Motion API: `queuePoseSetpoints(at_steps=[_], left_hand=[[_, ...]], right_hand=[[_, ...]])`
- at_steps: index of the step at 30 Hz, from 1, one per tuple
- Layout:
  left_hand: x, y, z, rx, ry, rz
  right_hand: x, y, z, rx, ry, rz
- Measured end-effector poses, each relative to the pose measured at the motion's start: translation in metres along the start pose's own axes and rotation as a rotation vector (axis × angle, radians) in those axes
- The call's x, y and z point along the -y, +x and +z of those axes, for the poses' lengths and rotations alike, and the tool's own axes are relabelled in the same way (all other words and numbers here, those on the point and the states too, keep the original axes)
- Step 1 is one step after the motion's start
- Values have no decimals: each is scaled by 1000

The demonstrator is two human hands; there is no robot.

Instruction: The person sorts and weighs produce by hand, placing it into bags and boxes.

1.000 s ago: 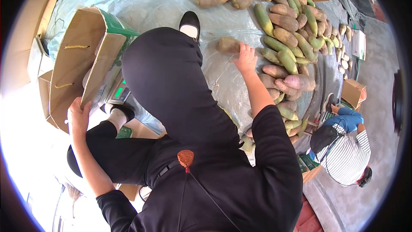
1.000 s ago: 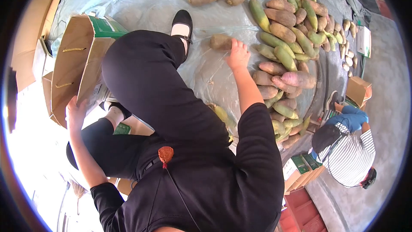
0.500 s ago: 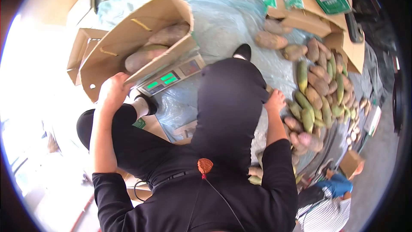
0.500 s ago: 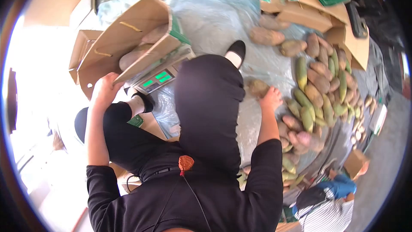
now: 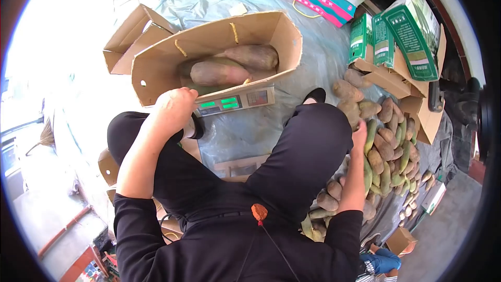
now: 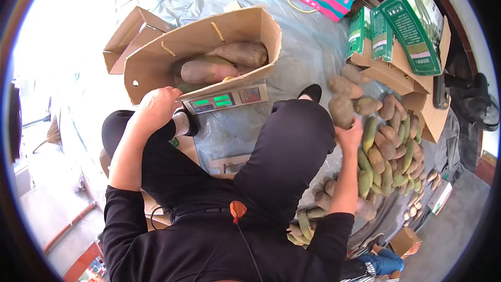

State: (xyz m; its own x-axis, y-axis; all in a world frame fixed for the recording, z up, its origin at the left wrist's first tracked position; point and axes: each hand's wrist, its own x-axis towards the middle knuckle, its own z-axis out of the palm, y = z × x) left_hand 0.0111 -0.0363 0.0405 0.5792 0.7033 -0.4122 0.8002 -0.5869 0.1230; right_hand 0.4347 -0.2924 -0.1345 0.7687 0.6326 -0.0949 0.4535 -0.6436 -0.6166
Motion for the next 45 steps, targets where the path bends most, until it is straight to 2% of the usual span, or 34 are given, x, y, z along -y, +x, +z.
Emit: queuePoseSetpoints(at_steps=[1,2,3,5,8,11,13,15,16,19,22,25,30,31,36,38,40,43,45], left_hand=[[2,-3,-1,-10,-8,-3],[3,-6,-4,-24,-15,-5],[4,-8,-5,-37,-22,-7],[7,-9,-5,-46,-35,-3],[10,-11,-3,-52,-37,2],[11,-10,-2,-51,-24,14],[11,-10,-2,-51,-15,27],[10,-10,-1,-45,49,45],[9,-10,-1,-48,48,49],[9,-10,-1,-32,148,76],[12,-9,3,-59,149,88],[13,-10,1,-53,154,99],[18,-7,1,-97,180,149],[19,-6,0,-37,24,85],[22,0,0,-23,32,58],[19,0,-6,-13,-7,60],[17,0,-9,-2,-18,33],[15,3,-9,37,-31,-14],[16,4,-7,-80,-83,50]], right_hand=[[31,10,-17,33,140,-73],[73,17,-36,61,130,-72],[89,28,-46,66,145,-156],[158,37,-69,113,316,-209],[242,47,-88,102,137,-499],[317,41,-78,90,5,-789],[354,32,-56,86,-115,-915],[375,32,-22,184,-132,-1023],[385,25,-4,194,-263,-1000],[396,16,50,351,-473,-932],[386,13,100,399,-574,-883],[380,14,129,458,-664,-771],[373,28,147,557,-643,-683],[372,31,142,573,-624,-725],[372,52,93,632,-372,-881],[369,62,62,699,-199,-798],[364,63,9,530,-73,-825],[334,60,-49,459,126,-620],[294,63,-77,440,185,-515]])
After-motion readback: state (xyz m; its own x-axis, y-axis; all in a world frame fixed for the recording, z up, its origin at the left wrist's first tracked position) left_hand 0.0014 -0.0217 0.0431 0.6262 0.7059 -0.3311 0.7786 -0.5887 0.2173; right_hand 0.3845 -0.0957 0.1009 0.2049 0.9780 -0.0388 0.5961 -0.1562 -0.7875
